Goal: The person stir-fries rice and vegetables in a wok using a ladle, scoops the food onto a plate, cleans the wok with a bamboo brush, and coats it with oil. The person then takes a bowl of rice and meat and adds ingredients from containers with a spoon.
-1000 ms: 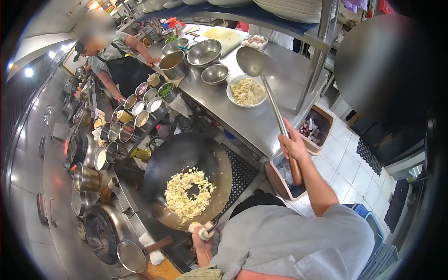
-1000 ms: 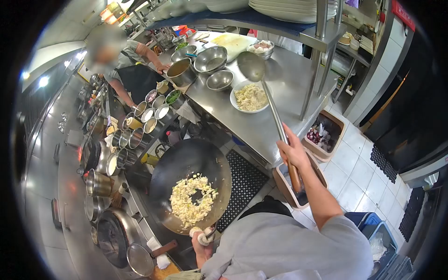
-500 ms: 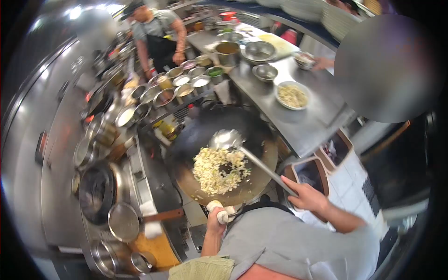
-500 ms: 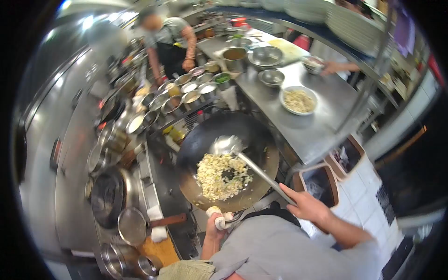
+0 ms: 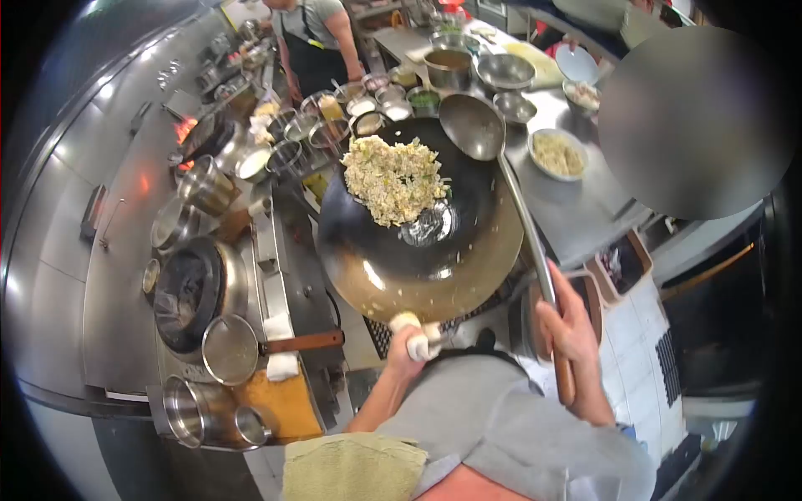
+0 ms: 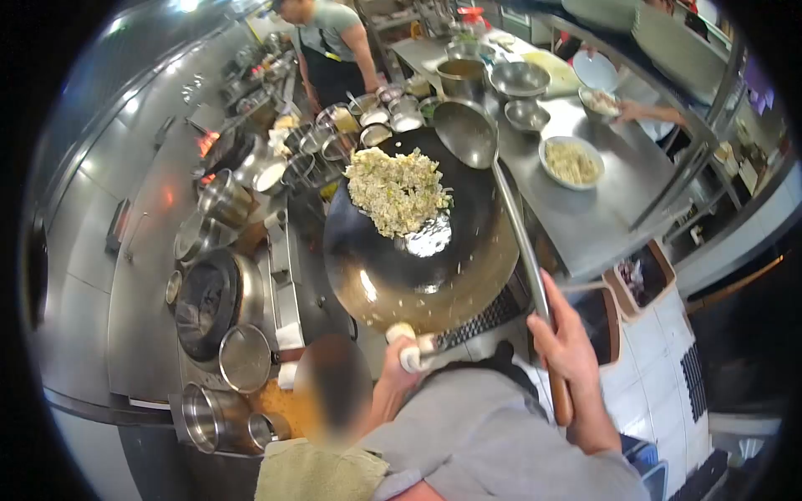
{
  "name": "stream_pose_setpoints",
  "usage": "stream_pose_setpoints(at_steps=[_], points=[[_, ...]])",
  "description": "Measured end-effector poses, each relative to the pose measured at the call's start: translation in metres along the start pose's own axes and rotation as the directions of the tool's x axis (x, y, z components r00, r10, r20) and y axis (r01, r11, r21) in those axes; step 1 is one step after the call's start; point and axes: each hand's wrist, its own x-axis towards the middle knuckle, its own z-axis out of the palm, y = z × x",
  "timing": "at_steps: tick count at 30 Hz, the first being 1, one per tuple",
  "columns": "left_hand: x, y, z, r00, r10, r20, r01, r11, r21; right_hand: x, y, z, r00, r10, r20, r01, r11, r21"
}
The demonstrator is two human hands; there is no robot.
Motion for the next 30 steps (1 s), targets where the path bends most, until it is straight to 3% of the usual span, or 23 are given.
stream_pose_setpoints(at_steps=[1,3,5,6,9,12,13,15,17,19,22,23,24,25,27,29,30], points=[[-0.006,-0.004,-0.026,0.995,-0.094,0.023,0.096,0.991,-0.092,-0.003,-0.006,0.0,0.998,0.059,-0.008,-0.059,0.998,-0.007],[0.014,0.02,-0.006,0.989,-0.129,-0.072,0.119,0.984,-0.131,-0.006,-0.01,0.002,0.996,0.086,0.004,-0.086,0.996,-0.002],[0.032,0.028,-0.004,0.989,-0.104,0.107,0.12,0.98,-0.161,-0.001,-0.008,0.004,0.997,0.077,0.031,-0.077,0.997,0.005],[0.035,0.029,-0.005,0.99,-0.085,0.108,0.097,0.989,-0.114,-0.001,-0.01,0.005,0.992,0.118,0.053,-0.117,0.993,-0.008],[0.035,0.036,0.0,0.999,-0.048,-0.02,0.047,0.997,-0.06,0.004,-0.013,0.008,0.987,0.145,0.071,-0.144,0.989,-0.019],[0.036,0.024,-0.026,0.996,0.078,-0.036,-0.066,0.964,0.257,0.014,-0.01,0.006,0.972,0.21,0.105,-0.203,0.977,-0.069],[0.034,0.018,-0.028,0.985,0.149,-0.085,-0.098,0.897,0.431,0.019,-0.007,0.01,0.965,0.226,0.132,-0.213,0.972,-0.101],[0.045,-0.008,-0.051,0.942,0.32,-0.099,-0.225,0.824,0.521,0.034,0.013,0.02,0.947,0.265,0.179,-0.237,0.958,-0.164],[0.043,-0.015,-0.066,0.969,0.135,-0.208,-0.034,0.904,0.427,0.041,0.026,0.033,0.838,0.364,0.407,-0.44,0.892,0.107],[0.042,-0.011,-0.072,0.947,-0.008,-0.32,0.127,0.927,0.353,0.045,0.04,0.033,0.687,0.402,0.606,-0.656,0.702,0.278],[0.04,0.006,-0.075,0.937,-0.23,-0.261,0.262,0.961,0.093,0.047,0.068,0.046,0.573,0.511,0.641,-0.818,0.412,0.402],[0.04,0.003,-0.083,0.933,-0.294,-0.209,0.292,0.955,-0.043,0.042,0.075,0.044,0.549,0.548,0.631,-0.836,0.371,0.405],[0.035,-0.008,-0.089,0.878,-0.362,-0.314,0.361,0.93,-0.063,0.037,0.085,0.039,0.527,0.582,0.62,-0.849,0.328,0.414],[0.029,-0.017,-0.096,0.9,-0.373,-0.224,0.348,0.926,-0.147,0.033,0.092,0.032,0.511,0.612,0.604,-0.855,0.292,0.428],[0.019,-0.022,-0.098,0.873,-0.414,-0.258,0.381,0.909,-0.169,0.02,0.096,0.013,0.501,0.588,0.634,-0.857,0.236,0.458],[0.01,-0.028,-0.108,0.894,-0.402,-0.197,0.378,0.914,-0.148,0.008,0.082,-0.007,0.527,0.606,0.596,-0.818,0.169,0.55],[0.004,-0.027,-0.093,0.893,-0.365,-0.263,0.351,0.931,-0.103,0.004,0.086,-0.02,0.553,0.555,0.621,-0.793,0.123,0.596]])
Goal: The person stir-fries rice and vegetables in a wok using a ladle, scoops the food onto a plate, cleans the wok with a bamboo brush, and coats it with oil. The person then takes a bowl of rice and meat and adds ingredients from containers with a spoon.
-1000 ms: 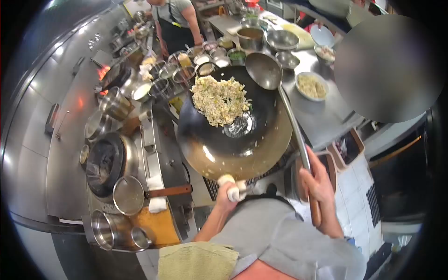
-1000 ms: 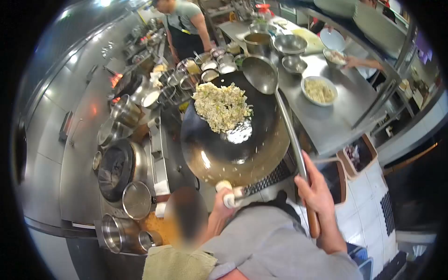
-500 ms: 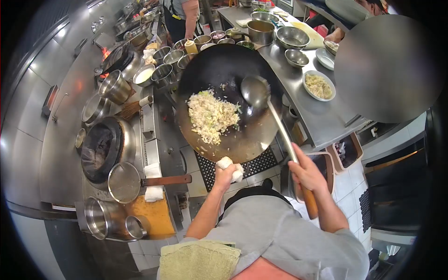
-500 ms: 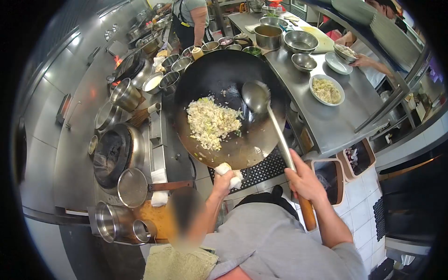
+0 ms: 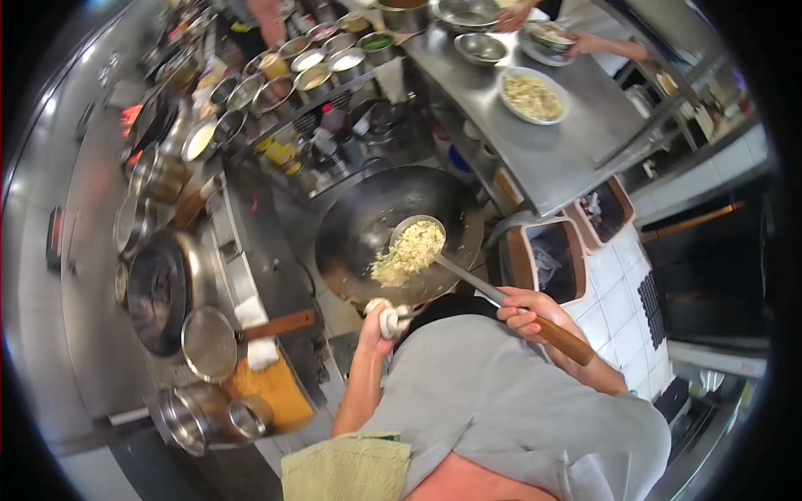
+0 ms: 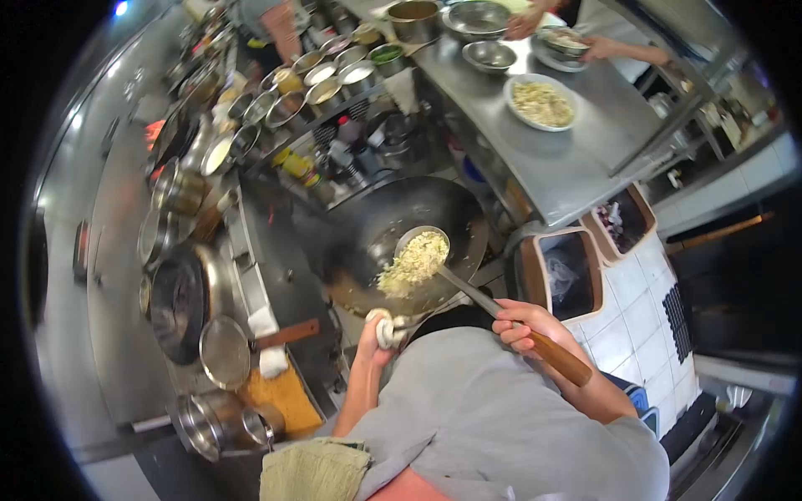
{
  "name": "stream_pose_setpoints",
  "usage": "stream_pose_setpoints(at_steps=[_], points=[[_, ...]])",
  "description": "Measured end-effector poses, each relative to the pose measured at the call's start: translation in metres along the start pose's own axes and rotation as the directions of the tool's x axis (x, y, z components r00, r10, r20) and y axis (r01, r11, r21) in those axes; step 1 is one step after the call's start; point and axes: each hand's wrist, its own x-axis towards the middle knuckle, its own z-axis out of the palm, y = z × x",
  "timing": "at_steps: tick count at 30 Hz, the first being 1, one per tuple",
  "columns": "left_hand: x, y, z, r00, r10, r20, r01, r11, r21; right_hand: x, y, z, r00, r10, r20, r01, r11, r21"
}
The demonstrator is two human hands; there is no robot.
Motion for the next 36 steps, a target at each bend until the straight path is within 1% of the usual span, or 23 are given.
stream_pose_setpoints(at_steps=[3,4,5,9,10,13,14,15,16,18,19,21,23,24,25,27,28,29,30,31,32,35,36], points=[[-0.009,0.007,0.028,0.998,0.05,-0.041,-0.047,0.997,0.067,-0.035,-0.019,0.004,0.979,-0.149,0.137,0.135,0.985,0.107],[-0.008,0.012,0.041,0.998,0.06,-0.003,-0.06,0.994,0.092,-0.04,-0.027,-0.005,0.958,-0.228,0.175,0.21,0.971,0.117],[-0.008,0.017,0.055,0.997,0.074,0.035,-0.077,0.99,0.114,-0.051,-0.037,0.005,0.948,-0.315,0.051,0.309,0.947,0.091],[0.019,0.032,0.082,0.98,0.106,0.166,-0.126,0.985,0.115,-0.074,-0.091,0.016,0.774,-0.628,0.082,0.633,0.76,-0.151],[0.024,0.032,0.089,0.985,0.12,0.124,-0.13,0.989,0.077,-0.076,-0.105,0.02,0.73,-0.678,0.088,0.678,0.701,-0.223],[0.026,0.037,0.104,0.97,0.19,0.149,-0.209,0.97,0.121,-0.081,-0.137,0.024,0.579,-0.809,0.1,0.748,0.478,-0.46],[0.025,0.038,0.106,0.968,0.177,0.179,-0.199,0.973,0.115,-0.075,-0.147,0.017,0.522,-0.847,0.095,0.737,0.393,-0.55],[0.022,0.037,0.109,0.972,0.181,0.15,-0.199,0.974,0.109,-0.068,-0.157,0.007,0.466,-0.88,0.095,0.71,0.308,-0.633],[0.013,0.037,0.119,0.975,0.187,0.118,-0.199,0.975,0.101,-0.062,-0.166,-0.007,0.433,-0.901,0.028,0.589,0.259,-0.765],[0.008,0.034,0.123,0.98,0.195,0.047,-0.198,0.977,0.084,-0.042,-0.178,-0.027,0.35,-0.936,-0.041,0.444,0.204,-0.872],[0.01,0.034,0.116,0.98,0.171,0.104,-0.177,0.983,0.051,-0.032,-0.184,-0.038,0.304,-0.95,-0.07,0.36,0.182,-0.915],[0.013,0.036,0.095,0.969,0.127,0.214,-0.128,0.992,-0.01,-0.017,-0.192,-0.058,0.275,-0.959,-0.067,0.344,0.163,-0.925],[0.009,0.032,0.094,0.981,0.147,0.124,-0.149,0.989,0.006,-0.008,-0.197,-0.072,0.254,-0.966,-0.055,0.305,0.134,-0.943],[0.007,0.03,0.094,0.983,0.17,0.067,-0.173,0.984,0.031,0.003,-0.204,-0.091,0.206,-0.978,-0.022,0.24,0.072,-0.968],[0.005,0.028,0.092,0.981,0.196,0.009,-0.196,0.979,0.056,0.013,-0.209,-0.104,0.126,-0.99,0.067,0.217,-0.039,-0.975],[0.007,0.025,0.07,0.979,0.204,0.006,-0.204,0.977,0.054,0.027,-0.21,-0.124,-0.026,-0.969,0.245,0.145,-0.246,-0.958],[0.003,0.022,0.072,0.977,0.214,0.003,-0.214,0.976,0.05,0.02,-0.205,-0.113,0.039,-0.984,0.171,0.176,-0.162,-0.971],[0.002,0.02,0.075,0.974,0.225,0.001,-0.224,0.973,0.046,0.021,-0.204,-0.116,0.066,-0.982,0.176,0.163,-0.163,-0.973],[0.001,0.017,0.078,0.963,0.239,-0.125,-0.235,0.971,0.041,0.023,-0.203,-0.119,0.093,-0.979,0.179,0.149,-0.164,-0.975],[-0.003,0.014,0.085,0.958,0.25,-0.142,-0.247,0.968,0.037,0.025,-0.201,-0.122,0.118,-0.976,0.182,0.134,-0.166,-0.977],[-0.006,0.011,0.091,0.953,0.26,-0.158,-0.258,0.966,0.032,0.03,-0.198,-0.128,0.061,-0.955,0.289,0.092,-0.283,-0.955],[-0.003,0.012,0.087,0.96,0.251,-0.126,-0.256,0.966,-0.033,0.031,-0.191,-0.132,0.166,-0.951,0.26,-0.013,-0.266,-0.964],[0.0,0.014,0.084,0.966,0.239,-0.099,-0.246,0.967,-0.062,0.034,-0.189,-0.138,0.158,-0.942,0.295,-0.029,-0.303,-0.953]])
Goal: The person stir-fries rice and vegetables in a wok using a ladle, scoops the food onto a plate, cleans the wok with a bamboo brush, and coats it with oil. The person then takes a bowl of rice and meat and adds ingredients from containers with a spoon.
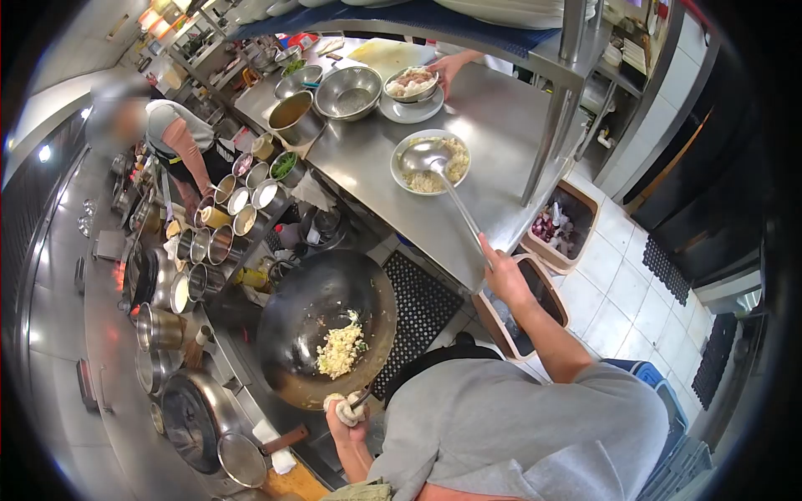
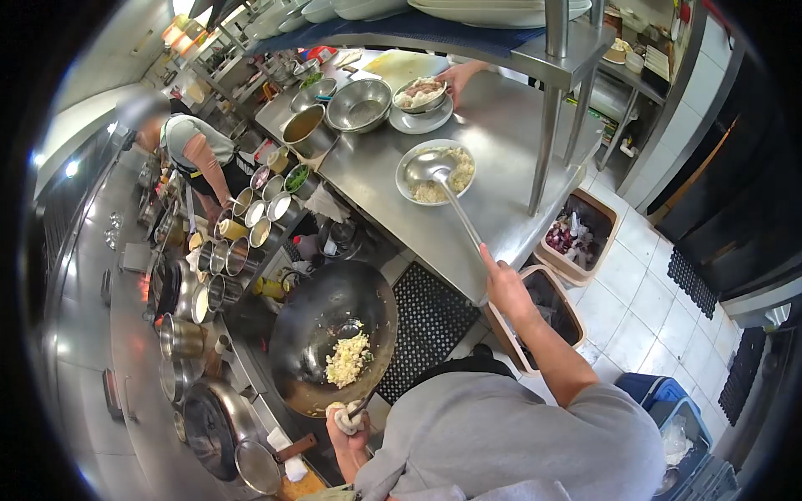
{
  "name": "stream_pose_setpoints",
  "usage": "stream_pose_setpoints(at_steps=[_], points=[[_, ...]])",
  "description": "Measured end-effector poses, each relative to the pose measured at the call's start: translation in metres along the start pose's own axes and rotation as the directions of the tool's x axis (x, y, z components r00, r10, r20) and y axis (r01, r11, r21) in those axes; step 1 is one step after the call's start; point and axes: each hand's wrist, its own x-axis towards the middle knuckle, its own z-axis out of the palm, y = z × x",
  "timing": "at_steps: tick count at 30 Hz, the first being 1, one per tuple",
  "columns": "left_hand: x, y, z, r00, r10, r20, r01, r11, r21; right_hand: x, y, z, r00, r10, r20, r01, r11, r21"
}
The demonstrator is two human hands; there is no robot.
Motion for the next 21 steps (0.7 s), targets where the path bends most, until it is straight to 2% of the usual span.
stream_pose_setpoints(at_steps=[3,6,9,10,13,16,17,18,20,21], points=[[-0.001,0.0,0.024,0.996,0.086,0.005,-0.086,0.992,0.091,0.001,0.005,0.001,0.996,0.06,0.066,-0.057,0.997,-0.052],[-0.004,-0.002,0.055,0.988,0.144,-0.053,-0.135,0.98,0.144,0.005,0.008,-0.006,0.999,-0.039,-0.019,0.041,0.995,0.086],[0.035,0.003,0.023,0.983,0.126,0.136,-0.137,0.988,0.078,0.014,0.01,-0.018,0.994,-0.062,-0.088,0.073,0.988,0.134],[0.036,0.003,0.032,0.984,0.125,0.128,-0.139,0.985,0.107,0.016,0.003,-0.024,0.999,0.02,-0.049,-0.013,0.988,0.155],[0.05,0.008,0.076,0.983,0.136,0.124,-0.158,0.969,0.191,0.036,-0.038,-0.049,0.995,0.095,0.001,-0.092,0.961,0.262],[0.081,0.014,0.105,0.967,0.206,0.147,-0.238,0.938,0.25,0.062,-0.077,-0.047,0.998,-0.017,0.06,-0.009,0.912,0.409],[0.103,0.018,0.1,0.974,0.175,0.147,-0.208,0.944,0.257,0.072,-0.09,-0.04,0.993,-0.063,0.096,0.013,0.893,0.45],[0.107,0.021,0.121,0.973,0.189,0.135,-0.223,0.919,0.324,0.082,-0.106,-0.031,0.985,-0.139,0.106,0.08,0.897,0.434],[0.136,0.023,0.134,0.952,0.171,0.253,-0.252,0.909,0.333,0.101,-0.128,-0.003,0.95,-0.115,0.29,-0.011,0.916,0.401],[0.134,0.025,0.162,0.965,0.154,0.212,-0.225,0.903,0.366,0.112,-0.138,0.01,0.923,-0.106,0.371,-0.044,0.926,0.376]])
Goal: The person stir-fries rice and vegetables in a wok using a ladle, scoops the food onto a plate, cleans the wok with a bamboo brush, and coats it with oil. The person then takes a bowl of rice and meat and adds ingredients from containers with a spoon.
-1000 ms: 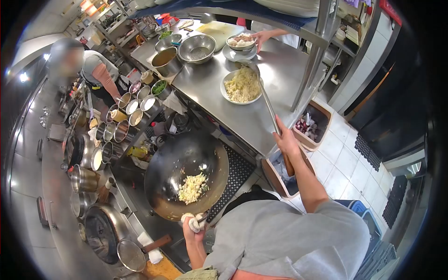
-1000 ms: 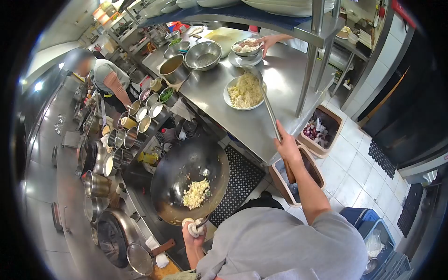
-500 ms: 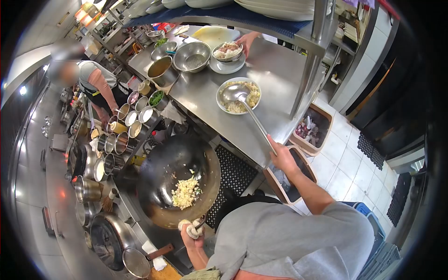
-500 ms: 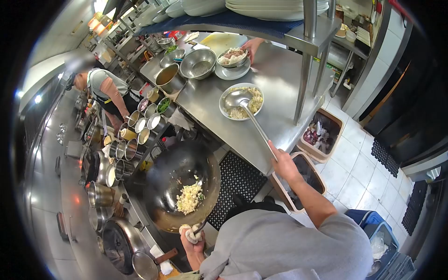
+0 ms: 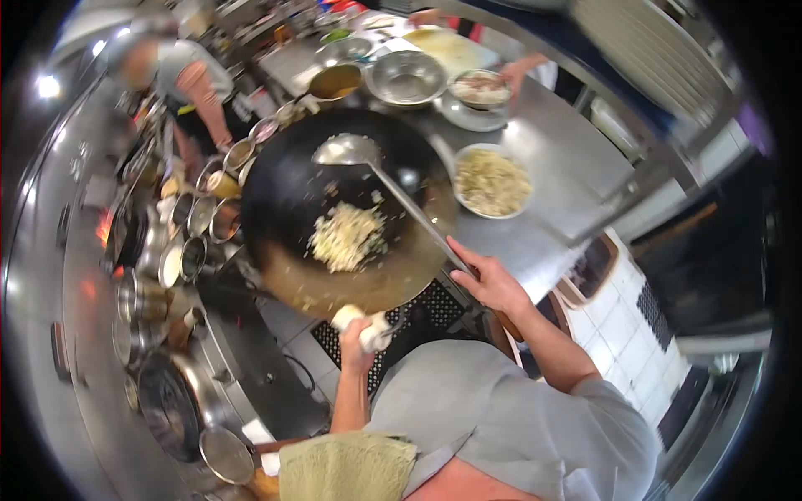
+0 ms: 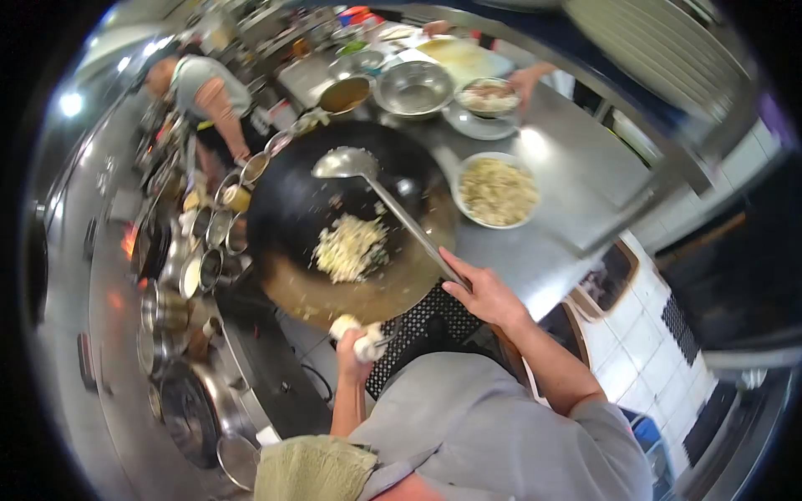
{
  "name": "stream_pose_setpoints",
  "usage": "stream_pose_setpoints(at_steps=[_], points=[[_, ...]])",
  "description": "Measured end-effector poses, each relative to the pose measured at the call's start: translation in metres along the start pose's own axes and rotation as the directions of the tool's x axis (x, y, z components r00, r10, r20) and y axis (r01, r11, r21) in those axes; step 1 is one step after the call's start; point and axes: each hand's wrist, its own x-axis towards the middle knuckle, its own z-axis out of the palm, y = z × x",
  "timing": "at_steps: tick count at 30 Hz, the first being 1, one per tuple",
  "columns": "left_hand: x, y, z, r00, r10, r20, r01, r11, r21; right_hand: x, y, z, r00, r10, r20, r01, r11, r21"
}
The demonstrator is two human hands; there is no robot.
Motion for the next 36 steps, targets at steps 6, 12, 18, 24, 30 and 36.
stream_pose_setpoints(at_steps=[6,12,18,24,30,36], points=[[0.072,0.024,0.023,0.983,0.059,0.173,-0.058,0.998,-0.008,0.01,0.018,0.0,0.973,-0.204,0.106,0.225,0.937,-0.268],[0.108,0.042,0.027,0.973,0.019,0.23,-0.034,0.997,0.065,0.002,0.028,-0.086,0.983,-0.178,0.043,0.164,0.753,-0.637],[0.116,0.044,0.05,0.97,0.0,0.243,-0.017,0.998,0.069,0.066,0.024,-0.028,0.983,-0.147,-0.112,0.114,0.958,-0.263],[0.12,0.036,0.061,0.967,0.015,0.256,-0.029,0.998,0.05,-0.009,0.05,-0.111,0.997,-0.08,-0.008,0.056,0.766,-0.641],[0.107,0.034,0.09,0.971,0.032,0.236,-0.045,0.998,0.051,0.035,0.044,-0.053,0.993,-0.109,-0.045,0.092,0.954,-0.286],[0.097,0.03,0.093,0.979,0.056,0.196,-0.068,0.996,0.057,-0.053,0.089,-0.141,0.992,-0.107,0.064,0.12,0.68,-0.723]])
